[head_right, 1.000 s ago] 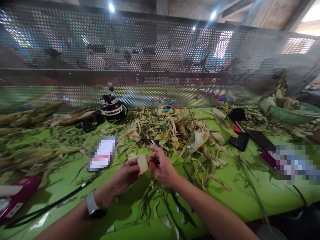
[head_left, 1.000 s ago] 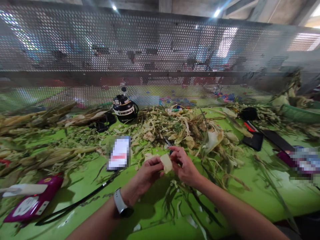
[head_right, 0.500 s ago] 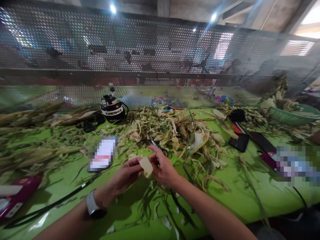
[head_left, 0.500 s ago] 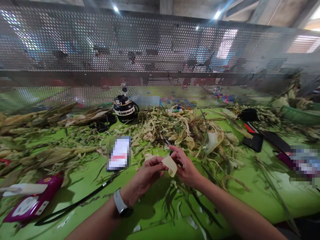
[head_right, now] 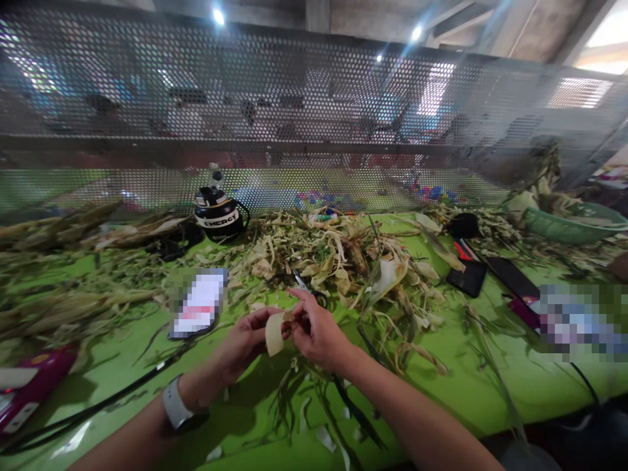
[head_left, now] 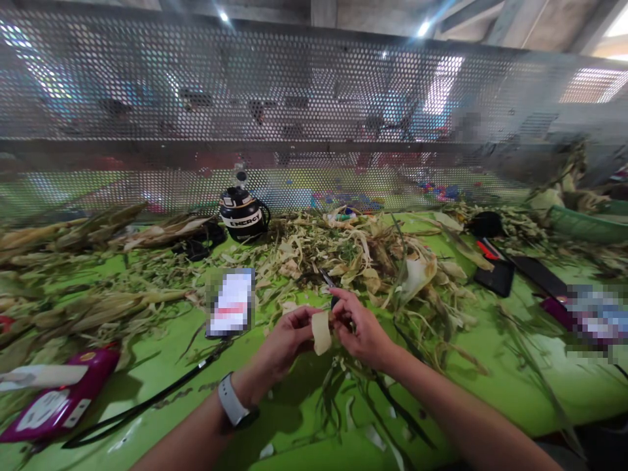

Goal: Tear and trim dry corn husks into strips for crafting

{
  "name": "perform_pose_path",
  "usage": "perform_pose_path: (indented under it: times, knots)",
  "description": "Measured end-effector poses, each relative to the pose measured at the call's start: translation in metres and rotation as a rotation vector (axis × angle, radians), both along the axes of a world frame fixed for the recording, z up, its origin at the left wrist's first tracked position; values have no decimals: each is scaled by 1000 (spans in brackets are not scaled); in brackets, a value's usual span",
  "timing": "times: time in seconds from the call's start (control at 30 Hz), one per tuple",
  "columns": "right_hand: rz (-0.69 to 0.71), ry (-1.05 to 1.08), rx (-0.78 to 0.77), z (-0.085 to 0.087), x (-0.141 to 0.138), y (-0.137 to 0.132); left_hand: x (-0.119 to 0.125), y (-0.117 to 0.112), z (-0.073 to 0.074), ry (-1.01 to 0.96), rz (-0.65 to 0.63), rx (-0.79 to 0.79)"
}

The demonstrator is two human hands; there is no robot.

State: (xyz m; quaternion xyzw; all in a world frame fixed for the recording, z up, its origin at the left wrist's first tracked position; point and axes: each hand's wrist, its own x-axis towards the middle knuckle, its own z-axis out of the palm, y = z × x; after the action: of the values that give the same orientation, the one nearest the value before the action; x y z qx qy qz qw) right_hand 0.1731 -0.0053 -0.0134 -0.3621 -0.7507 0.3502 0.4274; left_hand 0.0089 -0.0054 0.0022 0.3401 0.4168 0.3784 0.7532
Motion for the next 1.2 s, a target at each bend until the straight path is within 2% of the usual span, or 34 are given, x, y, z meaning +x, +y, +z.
perform_pose_path:
  times: [0.23, 0.43, 0.73, 0.87, 1.0, 1.2]
  knots:
    - [-8, -28, 37, -2, 0, -1, -6, 5, -5, 74, 4, 56]
    - [6, -40, 27, 0, 2, -1, -6, 4, -6, 40, -1, 53]
    - [-60, -35, 24, 5, 6, 1, -4, 7, -9, -213, 54, -139]
    - [-99, -59, 112, 6, 9, 2, -4, 9, -9, -292, 107, -202]
    - [-35, -130, 255, 8, 9, 4, -4, 10, -12, -265, 73, -187]
    - [-14, -152, 323, 6, 9, 9, -6, 10, -18, -266, 26, -179]
